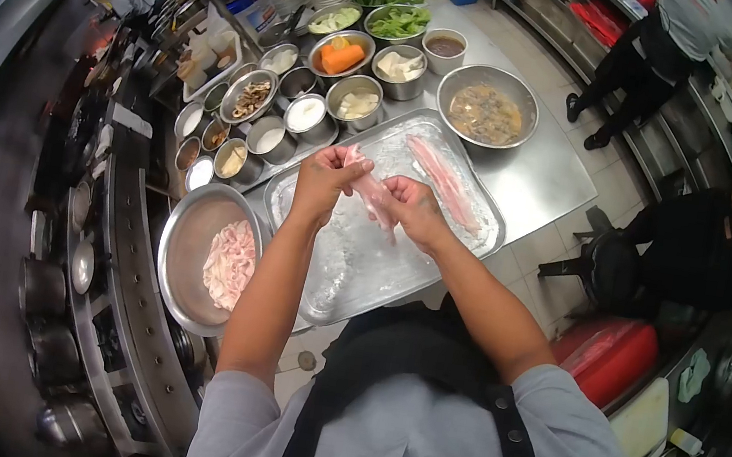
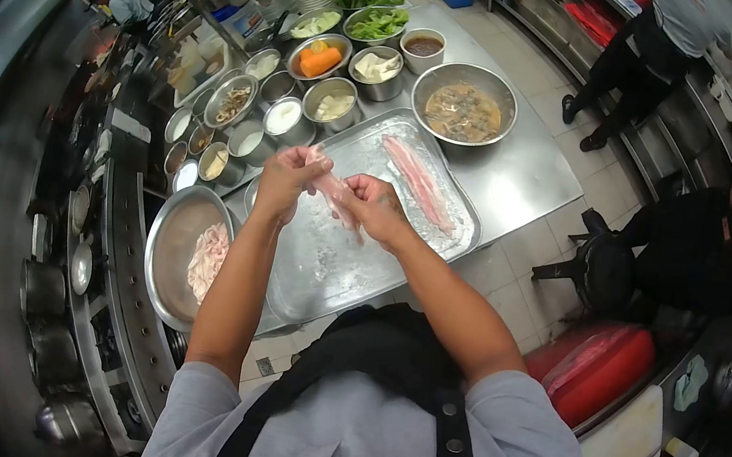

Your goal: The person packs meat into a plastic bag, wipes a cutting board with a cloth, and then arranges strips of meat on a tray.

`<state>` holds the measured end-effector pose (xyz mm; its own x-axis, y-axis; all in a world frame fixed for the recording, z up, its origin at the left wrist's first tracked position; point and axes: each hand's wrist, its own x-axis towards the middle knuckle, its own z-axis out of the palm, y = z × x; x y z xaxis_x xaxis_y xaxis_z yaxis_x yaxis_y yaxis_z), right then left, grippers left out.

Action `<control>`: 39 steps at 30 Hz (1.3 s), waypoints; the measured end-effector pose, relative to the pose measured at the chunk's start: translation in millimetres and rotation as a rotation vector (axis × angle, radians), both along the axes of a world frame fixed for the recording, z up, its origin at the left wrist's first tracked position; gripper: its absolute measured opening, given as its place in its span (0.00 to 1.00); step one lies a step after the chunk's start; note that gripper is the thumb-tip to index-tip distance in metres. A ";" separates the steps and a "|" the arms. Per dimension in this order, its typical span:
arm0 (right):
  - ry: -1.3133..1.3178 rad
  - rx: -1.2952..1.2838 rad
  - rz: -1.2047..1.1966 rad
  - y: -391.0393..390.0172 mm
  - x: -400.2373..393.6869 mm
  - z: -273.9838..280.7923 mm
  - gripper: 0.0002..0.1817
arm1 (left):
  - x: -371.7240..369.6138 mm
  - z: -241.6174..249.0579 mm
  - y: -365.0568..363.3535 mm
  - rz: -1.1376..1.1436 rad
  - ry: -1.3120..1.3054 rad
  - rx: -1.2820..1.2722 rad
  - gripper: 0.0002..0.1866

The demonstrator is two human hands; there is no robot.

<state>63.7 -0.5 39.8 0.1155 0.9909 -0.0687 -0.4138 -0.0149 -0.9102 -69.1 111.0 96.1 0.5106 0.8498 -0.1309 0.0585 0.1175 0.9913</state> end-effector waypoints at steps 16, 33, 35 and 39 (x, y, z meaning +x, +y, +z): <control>-0.251 -0.345 -0.109 0.5 49.5 -75.2 0.20 | 64.1 -100.7 61.4 -0.225 0.359 0.235 0.09; -0.760 -0.276 -0.221 -25.4 38.5 -80.8 0.11 | 87.2 -152.2 79.8 -0.131 0.393 0.422 0.14; -0.803 -0.305 -0.184 -32.4 37.3 -77.2 0.11 | 84.7 -146.4 74.4 -0.031 0.585 0.420 0.18; -0.864 -0.329 -0.197 -40.4 29.1 -74.8 0.10 | 84.5 -154.1 69.4 0.339 0.584 0.841 0.17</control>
